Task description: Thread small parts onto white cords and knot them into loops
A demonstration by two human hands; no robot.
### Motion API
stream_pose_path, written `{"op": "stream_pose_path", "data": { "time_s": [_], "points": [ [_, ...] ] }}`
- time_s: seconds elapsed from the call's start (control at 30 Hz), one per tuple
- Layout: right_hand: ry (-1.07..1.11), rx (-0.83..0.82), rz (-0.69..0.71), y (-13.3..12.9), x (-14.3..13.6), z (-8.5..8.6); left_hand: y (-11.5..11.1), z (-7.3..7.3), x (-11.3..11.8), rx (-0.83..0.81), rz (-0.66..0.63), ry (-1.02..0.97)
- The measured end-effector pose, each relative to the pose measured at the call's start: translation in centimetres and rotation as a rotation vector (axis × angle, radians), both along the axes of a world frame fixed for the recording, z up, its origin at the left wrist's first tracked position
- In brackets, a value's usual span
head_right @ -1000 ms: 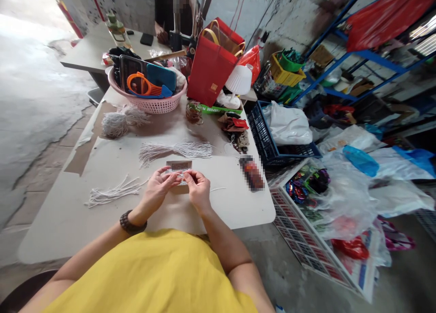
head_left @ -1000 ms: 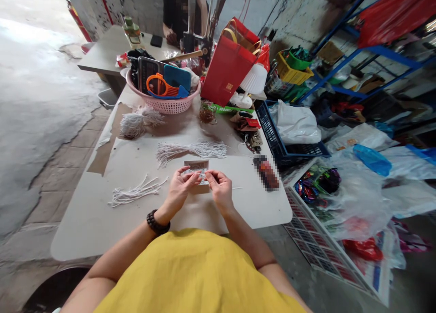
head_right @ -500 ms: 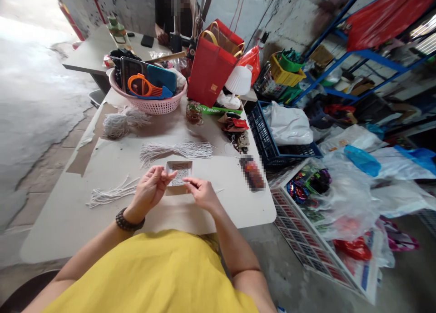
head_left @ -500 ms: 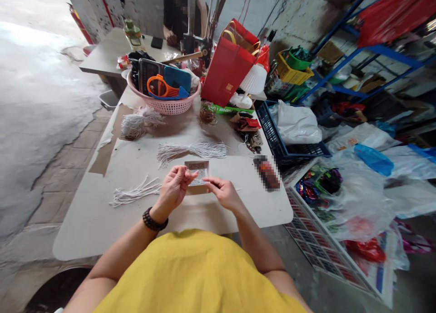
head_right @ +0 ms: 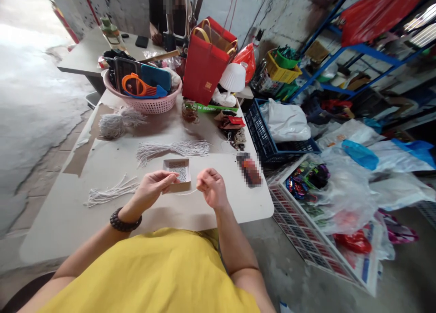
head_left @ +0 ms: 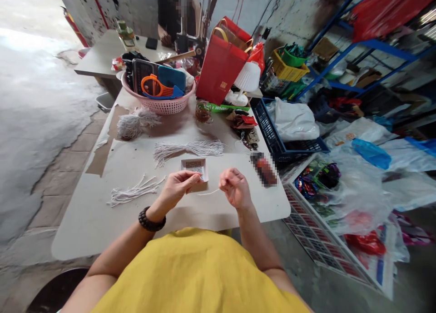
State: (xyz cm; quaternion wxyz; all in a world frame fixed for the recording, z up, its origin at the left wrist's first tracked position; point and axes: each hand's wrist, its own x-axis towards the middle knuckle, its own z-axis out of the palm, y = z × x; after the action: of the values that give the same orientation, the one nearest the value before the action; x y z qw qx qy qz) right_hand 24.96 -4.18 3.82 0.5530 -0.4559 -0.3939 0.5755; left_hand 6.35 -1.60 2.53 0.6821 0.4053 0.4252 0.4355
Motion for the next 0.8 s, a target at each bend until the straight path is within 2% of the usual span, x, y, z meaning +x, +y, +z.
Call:
{"op": "stream_pose_path", "data": {
  "time_s": [0.1, 0.2, 0.33, 0.53, 0.8],
  "points": [
    [-0.132, 0.078, 0.048, -0.5, -2.2, 0.4, -0.8, 0.8, 0.3, 0.004, -0.033, -0.001],
    [-0.282, 0.121, 0.029, -1.0, -3.2, 0.6, -1.1, 1.1, 0.1, -0.025, -0.025, -0.045],
    [-0.44, 0.15, -0.014, -1.2, -3.4, 1.0, -1.3, 0.7, -0.1, 0.002, 0.023, -0.033],
    [-0.759, 0.346, -0.037, -1.2, -3.5, 2.2, -1.4, 0.1, -0.1, -0.003, 0.066, -0.084],
    [-0.862, 0.433, 0.011, -1.1, -3.4, 2.7, -1.6, 0.5, 0.1, -0.087, 0.053, -0.198]
  ]
}}
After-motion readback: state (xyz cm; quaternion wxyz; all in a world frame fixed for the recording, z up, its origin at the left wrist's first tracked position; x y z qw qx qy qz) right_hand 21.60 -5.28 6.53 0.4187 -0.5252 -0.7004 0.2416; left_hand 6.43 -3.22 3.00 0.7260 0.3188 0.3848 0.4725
